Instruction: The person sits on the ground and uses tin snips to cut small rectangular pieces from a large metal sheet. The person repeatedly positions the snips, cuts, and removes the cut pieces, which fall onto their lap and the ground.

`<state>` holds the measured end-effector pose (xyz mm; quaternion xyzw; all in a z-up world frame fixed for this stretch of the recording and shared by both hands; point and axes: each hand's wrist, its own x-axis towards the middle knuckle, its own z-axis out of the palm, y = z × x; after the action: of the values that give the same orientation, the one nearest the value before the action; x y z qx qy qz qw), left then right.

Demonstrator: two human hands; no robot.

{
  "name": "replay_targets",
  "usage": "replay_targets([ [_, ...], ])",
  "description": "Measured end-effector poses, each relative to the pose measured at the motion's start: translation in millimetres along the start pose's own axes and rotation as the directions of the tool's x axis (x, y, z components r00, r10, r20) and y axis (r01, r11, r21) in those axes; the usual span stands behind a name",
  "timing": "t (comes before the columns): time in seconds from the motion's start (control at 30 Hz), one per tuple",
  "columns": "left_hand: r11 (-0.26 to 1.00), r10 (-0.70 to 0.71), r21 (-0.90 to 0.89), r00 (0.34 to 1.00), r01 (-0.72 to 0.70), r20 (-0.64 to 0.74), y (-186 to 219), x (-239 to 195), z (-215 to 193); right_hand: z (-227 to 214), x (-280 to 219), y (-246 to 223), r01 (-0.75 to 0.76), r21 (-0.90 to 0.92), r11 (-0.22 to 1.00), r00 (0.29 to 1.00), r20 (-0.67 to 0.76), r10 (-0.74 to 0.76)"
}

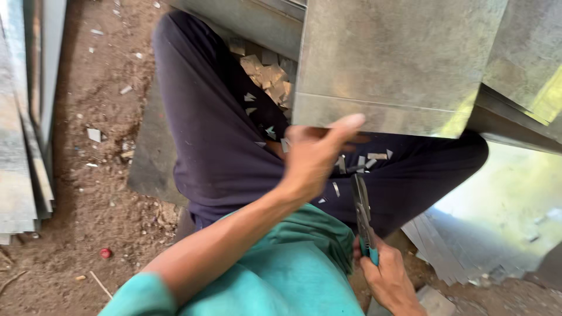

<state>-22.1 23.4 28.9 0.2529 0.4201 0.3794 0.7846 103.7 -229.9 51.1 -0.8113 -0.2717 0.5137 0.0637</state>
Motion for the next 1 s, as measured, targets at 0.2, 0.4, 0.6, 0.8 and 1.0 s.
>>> replay_targets([
  [0.2,0.995,0.083,0.043,0.99,-0.088,0.116,40,-16,-70,-14,18,-100,0.299,0.312,0.902,0.907,0.201,-0.37],
  [0.4,0.996,0.078,0.035,0.99,-0.083,0.119,39,-6,-69,-20,39,-124,0.25,0.073,0.965,0.942,0.21,-0.26],
  [0.6,0.998,0.049,0.032,0.993,-0.053,0.111,40,-8,-74,-33,43,-127,0.254,-0.029,0.967,0.951,0.191,-0.244],
  [0.8,0.834,0.307,0.425,0.936,-0.352,0.173,64,50,-48,-40,56,-113,0.29,-0.147,0.946,0.952,0.145,-0.269],
  [1.0,0.748,0.553,0.426,0.833,-0.509,0.023,29,51,7,-57,46,-69,0.122,0.087,0.989,0.977,0.168,-0.135],
])
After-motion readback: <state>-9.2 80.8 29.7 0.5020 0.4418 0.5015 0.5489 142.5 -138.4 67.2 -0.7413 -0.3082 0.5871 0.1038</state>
